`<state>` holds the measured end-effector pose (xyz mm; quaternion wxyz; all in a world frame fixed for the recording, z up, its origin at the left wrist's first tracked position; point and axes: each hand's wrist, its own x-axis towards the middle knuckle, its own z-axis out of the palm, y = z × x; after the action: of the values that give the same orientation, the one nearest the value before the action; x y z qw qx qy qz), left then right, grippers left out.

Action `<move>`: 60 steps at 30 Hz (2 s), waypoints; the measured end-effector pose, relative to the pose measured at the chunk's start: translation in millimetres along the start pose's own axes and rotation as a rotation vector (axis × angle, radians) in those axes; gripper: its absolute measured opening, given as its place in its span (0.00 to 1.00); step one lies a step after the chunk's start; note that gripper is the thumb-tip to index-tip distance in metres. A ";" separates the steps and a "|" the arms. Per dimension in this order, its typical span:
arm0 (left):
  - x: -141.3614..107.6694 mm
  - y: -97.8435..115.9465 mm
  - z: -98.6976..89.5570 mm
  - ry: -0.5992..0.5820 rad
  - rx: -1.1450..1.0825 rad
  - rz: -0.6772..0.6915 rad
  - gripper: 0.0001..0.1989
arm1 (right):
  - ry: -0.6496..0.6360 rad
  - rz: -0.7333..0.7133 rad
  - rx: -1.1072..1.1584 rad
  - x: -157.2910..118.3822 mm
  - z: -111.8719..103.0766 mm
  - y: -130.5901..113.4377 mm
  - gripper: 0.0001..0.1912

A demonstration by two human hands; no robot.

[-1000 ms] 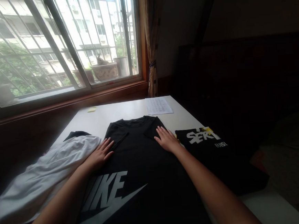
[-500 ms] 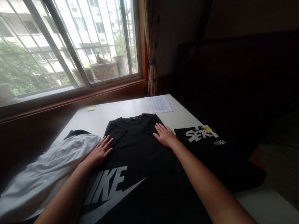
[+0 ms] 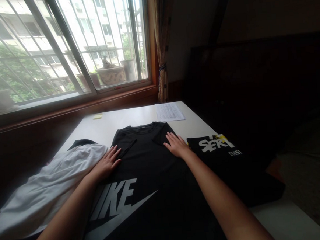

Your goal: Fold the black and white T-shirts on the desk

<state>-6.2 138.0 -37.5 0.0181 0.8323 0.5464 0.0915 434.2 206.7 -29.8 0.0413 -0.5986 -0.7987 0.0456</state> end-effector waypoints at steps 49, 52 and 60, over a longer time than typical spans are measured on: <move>-137.4 99.7 -19.6 0.041 0.135 0.230 0.34 | 0.153 -0.196 0.083 -208.3 -7.6 -46.3 0.30; -136.8 99.5 -19.4 0.063 0.125 0.213 0.34 | 0.151 -0.207 0.097 -219.8 -9.7 -45.3 0.31; -134.6 94.1 -15.9 0.054 0.140 0.221 0.34 | 0.054 -0.186 0.190 -275.2 -16.8 -38.9 0.35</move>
<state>24.4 -23.8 -27.4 -0.0652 0.8839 0.4566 0.0769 476.3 -67.9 -11.5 0.1231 -0.5162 -0.8415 0.1009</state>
